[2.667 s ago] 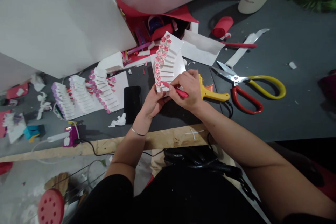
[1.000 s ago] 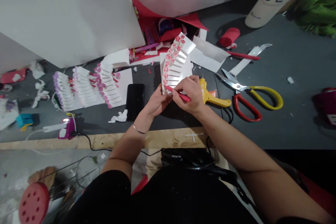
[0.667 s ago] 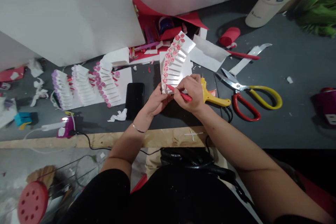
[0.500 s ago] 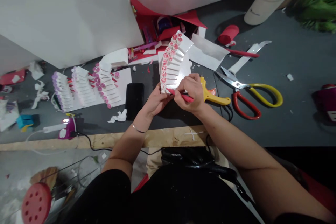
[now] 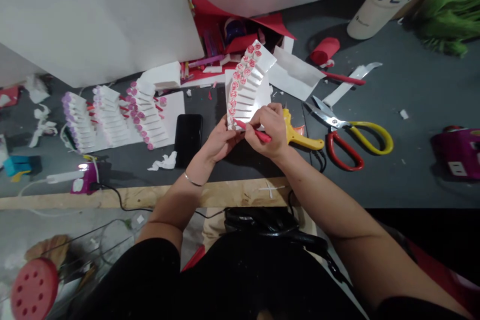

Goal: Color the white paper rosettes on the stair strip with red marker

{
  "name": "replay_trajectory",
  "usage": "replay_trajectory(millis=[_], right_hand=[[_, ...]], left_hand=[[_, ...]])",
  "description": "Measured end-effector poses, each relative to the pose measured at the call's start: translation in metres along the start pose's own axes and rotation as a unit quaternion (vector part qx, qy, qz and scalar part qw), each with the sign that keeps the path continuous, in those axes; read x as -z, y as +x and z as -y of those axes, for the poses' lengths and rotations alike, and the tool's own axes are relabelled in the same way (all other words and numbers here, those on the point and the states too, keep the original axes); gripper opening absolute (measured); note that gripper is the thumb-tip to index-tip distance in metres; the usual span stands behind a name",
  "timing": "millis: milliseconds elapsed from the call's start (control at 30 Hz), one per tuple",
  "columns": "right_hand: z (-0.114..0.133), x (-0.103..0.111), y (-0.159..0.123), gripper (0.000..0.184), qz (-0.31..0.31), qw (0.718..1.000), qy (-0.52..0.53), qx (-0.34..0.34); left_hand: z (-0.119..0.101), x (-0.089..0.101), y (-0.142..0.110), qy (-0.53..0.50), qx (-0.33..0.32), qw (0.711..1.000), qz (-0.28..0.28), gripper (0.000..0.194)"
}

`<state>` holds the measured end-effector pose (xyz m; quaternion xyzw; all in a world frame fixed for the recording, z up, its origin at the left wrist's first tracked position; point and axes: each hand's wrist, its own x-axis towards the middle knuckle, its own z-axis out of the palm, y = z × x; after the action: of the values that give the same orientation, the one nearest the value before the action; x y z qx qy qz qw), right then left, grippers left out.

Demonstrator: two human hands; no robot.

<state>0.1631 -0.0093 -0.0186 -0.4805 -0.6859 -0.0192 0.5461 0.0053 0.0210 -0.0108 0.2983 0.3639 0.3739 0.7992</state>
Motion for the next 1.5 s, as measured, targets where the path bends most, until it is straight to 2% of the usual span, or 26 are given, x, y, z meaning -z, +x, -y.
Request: replay_trajectory(millis=[233, 400, 500, 667, 800, 933, 1100, 1267, 1400, 1500], right_hand=[[-0.003, 0.005, -0.004, 0.022, 0.038, 0.999, -0.023, -0.019], [-0.005, 0.008, -0.006, 0.027, 0.057, 0.998, -0.004, -0.003], [-0.005, 0.009, -0.004, 0.023, 0.044, 0.999, -0.009, -0.001], [-0.002, 0.008, 0.0, 0.026, 0.004, 0.999, 0.021, 0.025], [-0.002, 0.009, 0.002, 0.024, 0.025, 1.0, 0.01, 0.002], [-0.003, 0.01, 0.001, 0.025, 0.008, 0.998, 0.038, 0.039], [-0.001, 0.009, 0.001, 0.021, 0.014, 0.999, 0.013, 0.025], [0.0, 0.009, 0.002, 0.024, -0.007, 0.998, 0.03, 0.055], [-0.002, 0.01, 0.0, 0.015, 0.05, 0.999, 0.006, 0.014], [-0.003, 0.011, -0.003, 0.02, 0.079, 0.997, -0.002, 0.007]], left_hand=[[0.005, 0.001, 0.005, -0.023, -0.008, 1.0, 0.013, 0.06], [0.007, 0.002, 0.007, -0.044, -0.009, 0.999, 0.028, 0.058], [0.009, 0.003, 0.007, -0.04, -0.013, 0.998, 0.04, 0.053], [0.011, 0.006, 0.011, -0.021, -0.017, 0.998, 0.051, 0.061], [0.012, 0.006, 0.012, -0.014, -0.016, 0.999, 0.044, 0.061], [0.011, 0.005, 0.012, -0.013, -0.02, 0.998, 0.053, 0.063], [0.012, 0.006, 0.012, -0.006, -0.022, 0.999, 0.05, 0.058], [0.014, 0.007, 0.013, -0.009, -0.023, 0.998, 0.055, 0.063], [0.016, 0.009, 0.013, -0.008, -0.019, 0.998, 0.056, 0.058], [0.016, 0.008, 0.012, -0.012, -0.02, 0.998, 0.056, 0.059]])
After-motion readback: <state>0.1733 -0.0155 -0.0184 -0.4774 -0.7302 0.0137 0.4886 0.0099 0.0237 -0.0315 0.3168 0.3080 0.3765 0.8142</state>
